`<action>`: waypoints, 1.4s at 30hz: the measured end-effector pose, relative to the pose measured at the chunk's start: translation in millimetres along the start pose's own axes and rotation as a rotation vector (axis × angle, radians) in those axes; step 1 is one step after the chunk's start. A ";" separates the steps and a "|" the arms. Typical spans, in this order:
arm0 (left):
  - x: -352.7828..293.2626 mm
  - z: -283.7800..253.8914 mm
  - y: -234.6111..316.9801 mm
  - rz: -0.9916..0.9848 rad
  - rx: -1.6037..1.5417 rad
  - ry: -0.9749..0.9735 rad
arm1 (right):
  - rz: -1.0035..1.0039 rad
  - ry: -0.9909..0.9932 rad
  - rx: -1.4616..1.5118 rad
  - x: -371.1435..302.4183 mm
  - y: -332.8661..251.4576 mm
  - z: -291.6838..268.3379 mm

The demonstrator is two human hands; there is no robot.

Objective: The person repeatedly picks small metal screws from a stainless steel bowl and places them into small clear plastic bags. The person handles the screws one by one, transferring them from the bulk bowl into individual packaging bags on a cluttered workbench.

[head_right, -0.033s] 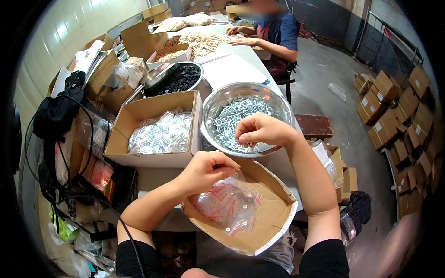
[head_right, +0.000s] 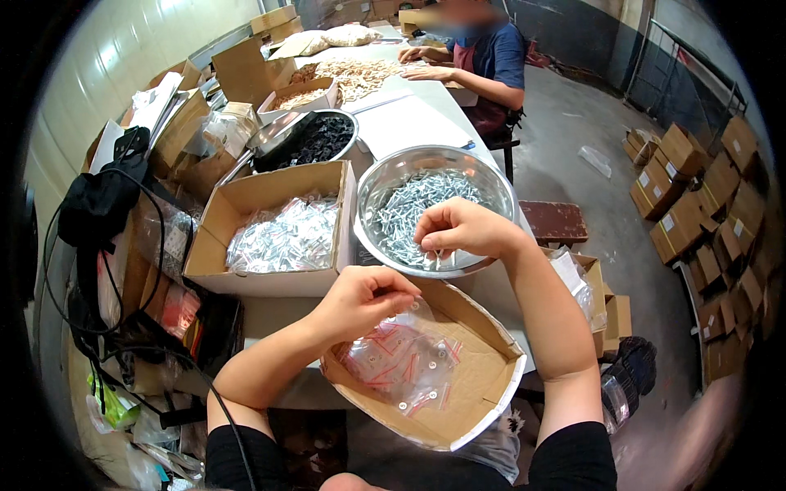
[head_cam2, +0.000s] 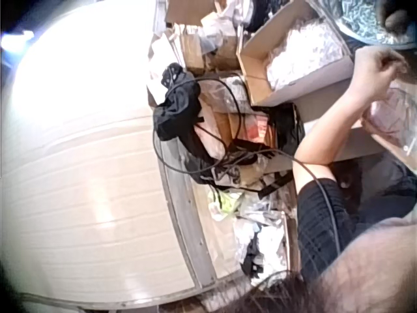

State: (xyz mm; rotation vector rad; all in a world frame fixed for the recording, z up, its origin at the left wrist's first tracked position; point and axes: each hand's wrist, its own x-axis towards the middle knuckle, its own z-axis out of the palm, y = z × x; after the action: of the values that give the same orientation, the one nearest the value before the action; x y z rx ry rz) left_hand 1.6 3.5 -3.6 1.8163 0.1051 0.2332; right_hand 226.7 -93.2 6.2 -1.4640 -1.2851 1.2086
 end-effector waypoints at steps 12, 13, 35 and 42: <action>1.6 -3.2 -3.1 0.004 -0.078 0.141 | 0.044 0.169 0.190 1.8 2.3 -2.6; 3.6 -2.7 -4.2 0.043 -0.073 0.139 | 0.050 0.176 0.200 1.7 3.0 -2.9; 2.1 -4.0 -5.4 0.060 -0.290 -0.036 | -0.163 -0.107 0.657 -16.7 -22.8 24.5; 2.4 -6.9 -0.4 -0.207 -0.541 -0.137 | -0.103 -0.157 0.592 -18.1 -27.8 33.8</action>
State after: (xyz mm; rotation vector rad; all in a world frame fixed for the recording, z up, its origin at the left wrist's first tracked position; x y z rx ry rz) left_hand 2.5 10.6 -2.0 1.2668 0.1196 -0.0138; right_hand 187.8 -107.7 28.9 -0.8794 -0.9664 1.4940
